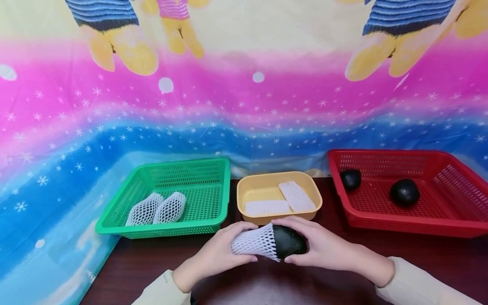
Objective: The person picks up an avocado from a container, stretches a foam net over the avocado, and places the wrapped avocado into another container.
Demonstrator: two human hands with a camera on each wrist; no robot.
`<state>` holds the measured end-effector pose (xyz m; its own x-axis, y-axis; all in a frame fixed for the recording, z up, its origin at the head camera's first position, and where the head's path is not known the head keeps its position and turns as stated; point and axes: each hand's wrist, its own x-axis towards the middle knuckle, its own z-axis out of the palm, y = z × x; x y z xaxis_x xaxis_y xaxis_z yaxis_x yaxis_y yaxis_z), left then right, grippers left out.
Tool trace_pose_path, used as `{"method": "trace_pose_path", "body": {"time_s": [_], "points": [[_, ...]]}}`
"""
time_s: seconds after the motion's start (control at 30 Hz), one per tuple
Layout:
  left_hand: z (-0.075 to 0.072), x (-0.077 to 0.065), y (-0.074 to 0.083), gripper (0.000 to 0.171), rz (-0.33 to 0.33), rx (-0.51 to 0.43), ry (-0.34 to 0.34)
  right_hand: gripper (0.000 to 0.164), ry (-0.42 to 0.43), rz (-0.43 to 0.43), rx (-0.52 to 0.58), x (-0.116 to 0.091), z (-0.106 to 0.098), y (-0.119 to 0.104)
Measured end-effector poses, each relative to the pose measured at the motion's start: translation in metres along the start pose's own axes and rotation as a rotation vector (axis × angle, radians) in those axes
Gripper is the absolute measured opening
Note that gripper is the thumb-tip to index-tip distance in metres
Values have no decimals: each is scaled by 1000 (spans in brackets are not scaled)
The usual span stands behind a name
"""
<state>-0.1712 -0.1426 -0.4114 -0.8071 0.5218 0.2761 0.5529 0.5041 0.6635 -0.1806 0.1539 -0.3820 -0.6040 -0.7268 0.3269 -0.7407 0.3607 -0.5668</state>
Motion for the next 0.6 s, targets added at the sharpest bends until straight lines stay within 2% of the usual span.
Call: {"method": "trace_pose_path", "body": {"time_s": [0.13, 0.27, 0.43, 0.6], "points": [[2, 2, 2, 60, 13, -21, 46, 68, -4, 47, 78, 3, 3, -1], [4, 4, 4, 57, 5, -85, 52, 66, 21, 66, 146, 6, 7, 0], [8, 5, 6, 55, -4, -145, 75, 62, 76, 19, 159, 6, 8, 1], [13, 6, 6, 54, 5, -172, 106, 64, 51, -31, 172, 2, 3, 4]]}}
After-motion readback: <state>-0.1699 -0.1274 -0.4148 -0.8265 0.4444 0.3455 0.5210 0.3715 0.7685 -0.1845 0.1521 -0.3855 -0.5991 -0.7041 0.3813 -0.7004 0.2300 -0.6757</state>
